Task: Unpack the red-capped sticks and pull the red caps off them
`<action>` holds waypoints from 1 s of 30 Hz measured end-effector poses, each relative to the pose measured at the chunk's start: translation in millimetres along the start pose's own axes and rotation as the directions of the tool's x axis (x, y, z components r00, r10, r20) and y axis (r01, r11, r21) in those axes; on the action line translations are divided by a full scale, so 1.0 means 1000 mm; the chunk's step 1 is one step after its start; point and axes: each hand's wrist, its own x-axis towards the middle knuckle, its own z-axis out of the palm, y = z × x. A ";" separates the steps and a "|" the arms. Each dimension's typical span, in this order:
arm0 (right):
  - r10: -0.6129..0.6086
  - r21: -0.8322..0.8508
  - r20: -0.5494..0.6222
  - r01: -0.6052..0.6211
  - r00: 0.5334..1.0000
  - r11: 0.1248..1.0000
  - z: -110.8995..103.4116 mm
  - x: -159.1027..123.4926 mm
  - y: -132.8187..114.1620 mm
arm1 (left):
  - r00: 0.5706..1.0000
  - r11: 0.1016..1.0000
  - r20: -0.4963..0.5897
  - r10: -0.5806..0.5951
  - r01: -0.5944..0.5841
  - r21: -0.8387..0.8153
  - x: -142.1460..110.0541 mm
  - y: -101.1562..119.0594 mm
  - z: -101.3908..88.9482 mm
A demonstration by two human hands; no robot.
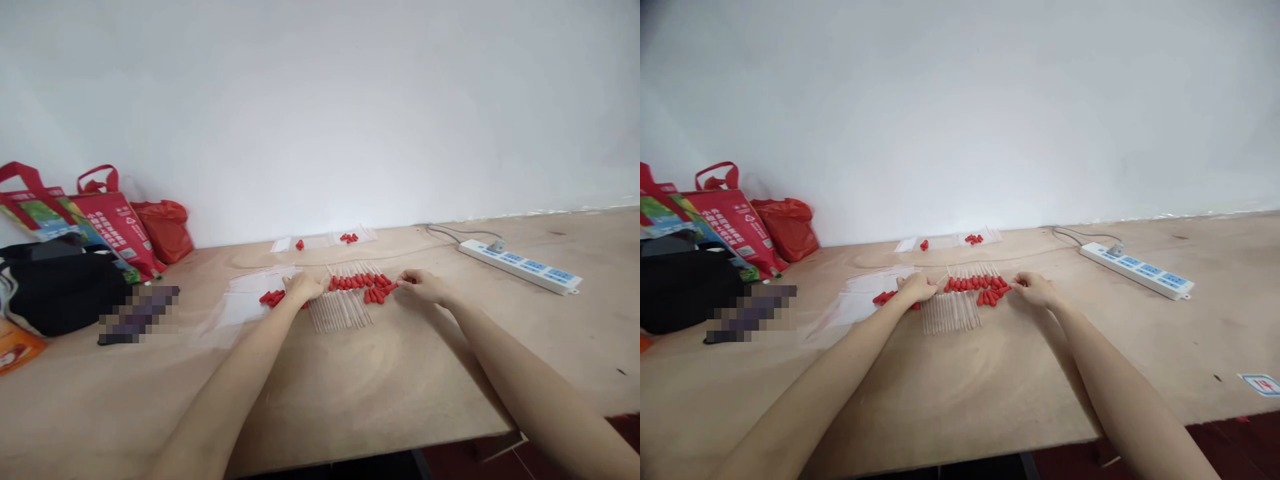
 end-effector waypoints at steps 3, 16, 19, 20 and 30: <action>0.037 0.071 -0.001 -0.037 0.999 0.997 0.001 0.001 0.002 | 0.998 1.000 -0.061 0.001 0.000 0.022 -0.007 -0.005 -0.008; -0.024 0.054 0.062 0.021 0.998 0.998 0.007 0.006 0.015 | 0.812 0.916 -0.510 0.285 -0.388 -0.105 -0.065 -0.048 0.007; -0.037 -0.017 -0.118 0.035 0.992 0.999 0.012 0.004 0.007 | 0.737 0.825 -0.572 0.360 -0.538 -0.174 -0.072 -0.050 0.023; -0.062 -0.036 -0.190 0.056 0.980 0.998 0.014 0.001 0.001 | 0.715 0.799 -0.586 0.380 -0.574 -0.181 -0.073 -0.050 0.026; -0.764 -0.475 -0.155 0.631 0.626 0.613 0.069 -0.046 -0.078 | 0.571 0.703 -0.606 0.554 -0.710 -0.027 -0.080 -0.039 0.036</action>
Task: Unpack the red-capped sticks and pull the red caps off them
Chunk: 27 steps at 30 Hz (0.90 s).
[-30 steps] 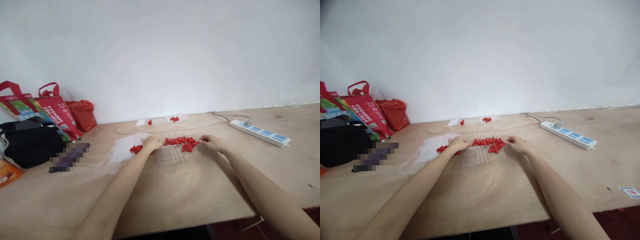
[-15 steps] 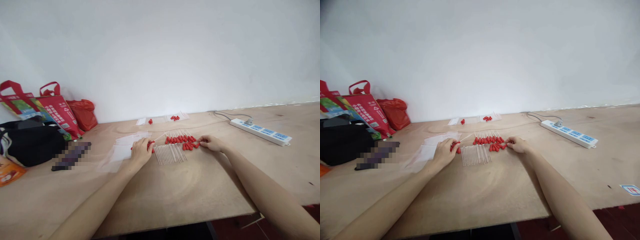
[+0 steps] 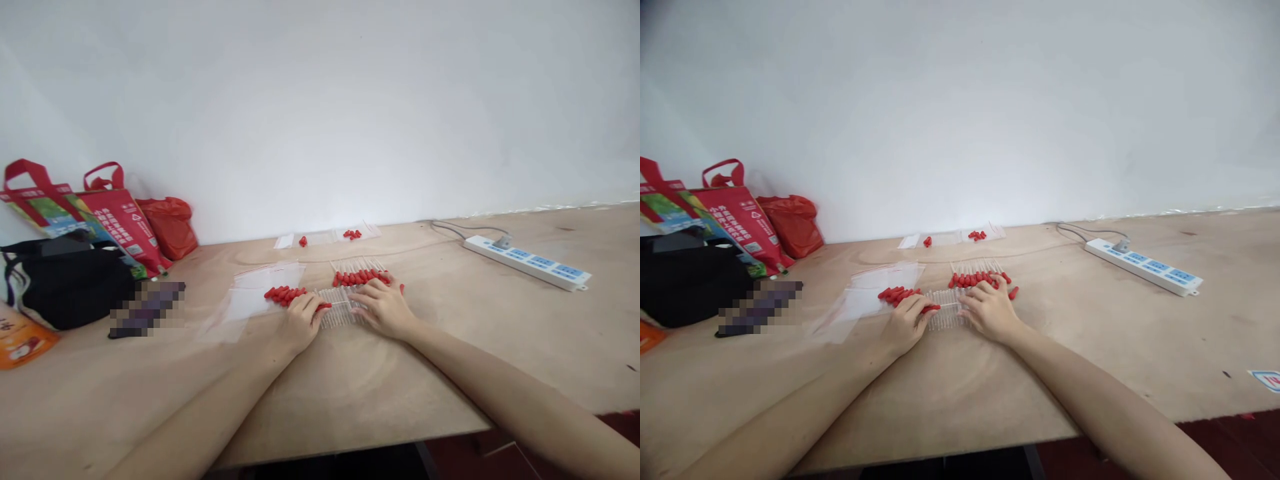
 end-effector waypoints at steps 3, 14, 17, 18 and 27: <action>-0.068 -0.052 -0.030 0.066 0.997 0.996 0.009 -0.004 -0.005 | 0.999 0.996 -0.001 0.043 -0.043 0.082 -0.002 0.001 -0.004; -0.111 -0.027 -0.011 0.111 0.994 0.993 -0.002 -0.008 -0.005 | 0.992 0.989 0.121 0.042 -0.059 0.139 -0.004 0.007 -0.018; -0.112 -0.031 0.000 0.112 0.994 0.993 -0.002 -0.008 -0.007 | 0.987 0.993 0.156 0.026 -0.044 0.113 -0.004 0.009 -0.018; -0.113 -0.027 -0.001 0.113 0.994 0.993 -0.001 -0.008 -0.007 | 0.987 0.993 0.155 0.029 -0.046 0.108 -0.004 0.010 -0.018; 0.099 -0.037 -0.063 -0.102 0.993 0.994 -0.014 -0.017 0.020 | 0.995 0.990 -0.003 -0.099 0.099 0.105 -0.022 -0.021 -0.028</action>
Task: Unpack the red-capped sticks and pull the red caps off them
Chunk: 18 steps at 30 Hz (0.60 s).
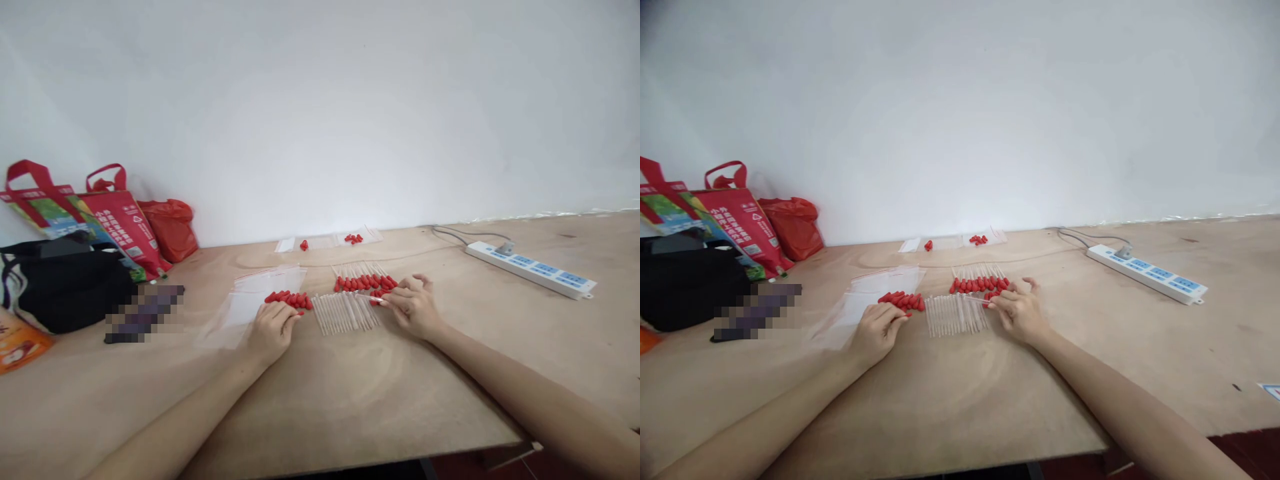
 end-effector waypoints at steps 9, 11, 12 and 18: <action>0.052 -0.006 -0.097 -0.053 0.994 0.999 0.020 0.018 -0.032 | 0.939 0.946 -0.166 -0.300 0.271 -0.180 0.010 -0.013 -0.004; 0.020 -0.047 -0.088 -0.025 0.996 0.999 0.025 0.022 -0.035 | 0.907 0.913 -0.142 -0.397 0.374 -0.161 0.017 -0.022 -0.006; -0.001 -0.065 -0.077 -0.004 0.997 0.998 0.027 0.025 -0.036 | 0.890 0.893 -0.118 -0.441 0.423 -0.151 0.021 -0.028 -0.007; -0.090 -0.097 -0.006 0.089 0.996 0.991 0.036 0.033 -0.042 | 0.825 0.825 0.106 -0.555 0.562 -0.058 0.039 -0.057 -0.007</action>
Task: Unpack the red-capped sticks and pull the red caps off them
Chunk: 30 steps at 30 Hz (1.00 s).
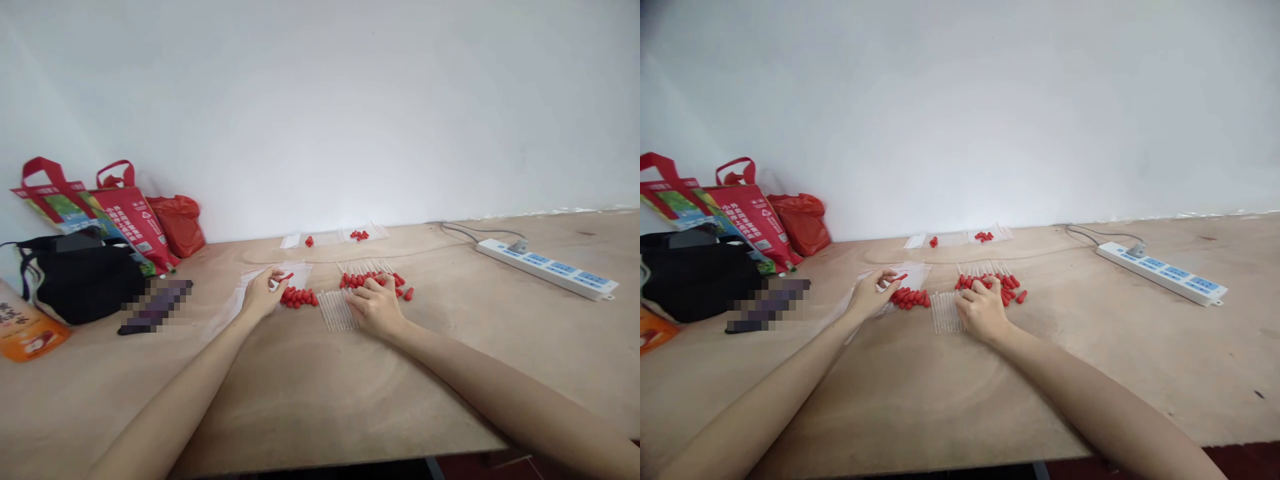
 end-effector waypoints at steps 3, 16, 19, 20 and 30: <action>-0.007 0.023 0.050 0.006 0.999 1.000 0.000 -0.002 -0.004 | 0.993 0.999 0.110 0.035 -0.038 0.024 0.008 0.001 0.004; 0.013 0.051 0.100 -0.018 0.995 0.999 -0.007 -0.004 -0.003 | 0.979 0.961 0.146 0.144 -0.173 0.215 0.012 0.031 0.008; 0.134 0.053 0.038 -0.135 0.990 0.989 -0.012 -0.005 0.011 | 0.963 0.947 0.201 0.179 -0.224 0.229 0.016 0.051 0.019; 0.181 0.051 0.025 -0.182 0.983 0.982 -0.014 -0.005 0.017 | 0.956 0.941 0.226 0.187 -0.241 0.239 0.017 0.058 0.025; 0.491 -0.018 0.059 -0.491 0.869 0.871 -0.014 -0.010 0.062 | 0.887 0.851 0.300 0.352 -0.437 0.292 0.041 0.086 0.082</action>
